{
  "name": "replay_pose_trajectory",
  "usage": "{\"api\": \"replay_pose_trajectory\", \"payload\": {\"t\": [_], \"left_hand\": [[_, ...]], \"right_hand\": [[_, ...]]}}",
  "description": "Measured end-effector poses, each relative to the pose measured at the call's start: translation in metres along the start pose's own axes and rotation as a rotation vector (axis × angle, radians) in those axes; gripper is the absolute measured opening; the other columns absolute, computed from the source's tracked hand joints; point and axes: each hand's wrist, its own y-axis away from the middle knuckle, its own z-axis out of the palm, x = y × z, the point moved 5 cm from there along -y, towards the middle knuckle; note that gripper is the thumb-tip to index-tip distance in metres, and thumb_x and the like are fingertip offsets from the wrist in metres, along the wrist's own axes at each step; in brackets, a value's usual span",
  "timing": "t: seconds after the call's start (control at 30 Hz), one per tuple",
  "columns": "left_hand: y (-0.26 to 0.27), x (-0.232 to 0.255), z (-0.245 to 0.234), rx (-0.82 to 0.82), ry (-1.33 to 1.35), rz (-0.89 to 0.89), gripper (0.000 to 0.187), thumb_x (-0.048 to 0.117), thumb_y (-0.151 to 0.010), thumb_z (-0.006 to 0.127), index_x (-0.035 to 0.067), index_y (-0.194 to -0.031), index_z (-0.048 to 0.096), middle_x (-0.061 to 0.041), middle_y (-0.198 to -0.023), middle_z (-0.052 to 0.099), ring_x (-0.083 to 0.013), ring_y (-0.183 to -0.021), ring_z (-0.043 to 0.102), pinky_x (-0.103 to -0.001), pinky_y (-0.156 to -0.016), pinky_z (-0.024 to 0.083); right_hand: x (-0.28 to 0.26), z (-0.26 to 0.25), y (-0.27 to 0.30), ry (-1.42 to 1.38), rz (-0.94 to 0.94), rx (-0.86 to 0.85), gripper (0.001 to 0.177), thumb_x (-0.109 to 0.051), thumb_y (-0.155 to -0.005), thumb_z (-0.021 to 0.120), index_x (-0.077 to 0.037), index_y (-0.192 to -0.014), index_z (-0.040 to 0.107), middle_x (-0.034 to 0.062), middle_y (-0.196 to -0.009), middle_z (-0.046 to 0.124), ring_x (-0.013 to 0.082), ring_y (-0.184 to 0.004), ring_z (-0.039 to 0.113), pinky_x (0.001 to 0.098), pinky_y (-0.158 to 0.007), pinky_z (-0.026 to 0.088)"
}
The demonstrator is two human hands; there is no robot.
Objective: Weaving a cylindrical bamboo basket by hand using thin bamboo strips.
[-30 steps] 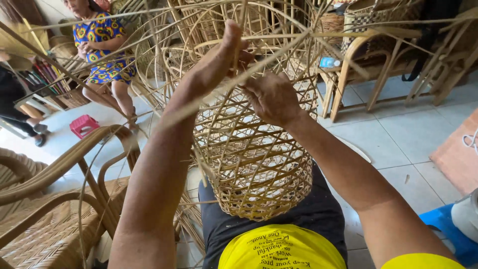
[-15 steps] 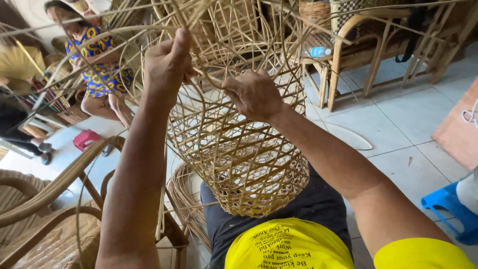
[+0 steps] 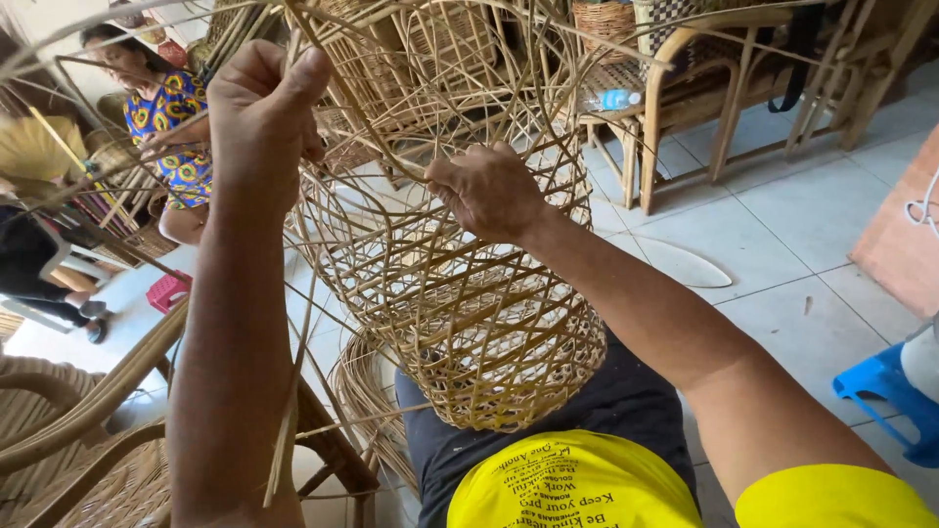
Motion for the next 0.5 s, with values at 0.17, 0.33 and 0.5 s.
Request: {"api": "replay_pose_trajectory", "payload": {"t": [0.17, 0.33, 0.5], "left_hand": [[0.018, 0.019, -0.007, -0.121, 0.101, -0.028, 0.007, 0.008, -0.106, 0.069, 0.007, -0.107, 0.062, 0.001, -0.081, 0.063, -0.0032, -0.050, 0.052, -0.018, -0.045, 0.050], [0.051, 0.039, -0.033, -0.123, 0.062, 0.071, 0.017, 0.022, -0.113, 0.060, 0.019, -0.096, 0.062, 0.007, -0.066, 0.051, -0.0054, -0.041, 0.037, -0.021, -0.038, 0.034], [0.068, 0.041, -0.043, -0.096, 0.079, 0.136, 0.023, 0.036, -0.117, 0.058, 0.015, -0.125, 0.064, 0.005, -0.074, 0.055, -0.0041, -0.049, 0.047, -0.020, -0.051, 0.047]], "right_hand": [[0.000, 0.000, 0.000, 0.005, -0.009, 0.024, 0.027, -0.033, -0.113, 0.056, -0.022, -0.089, 0.061, -0.0074, -0.056, 0.043, 0.0102, -0.048, 0.038, 0.0306, -0.050, 0.036], [0.001, 0.006, -0.001, 0.023, -0.004, 0.003, 0.031, -0.041, -0.115, 0.046, -0.025, -0.092, 0.060, -0.0095, -0.058, 0.042, 0.0109, -0.049, 0.038, 0.0328, -0.055, 0.037], [-0.001, 0.005, -0.003, -0.004, -0.017, 0.021, 0.031, -0.040, -0.114, 0.047, -0.024, -0.090, 0.060, -0.0093, -0.057, 0.039, 0.0107, -0.049, 0.036, 0.0337, -0.055, 0.039]]}}
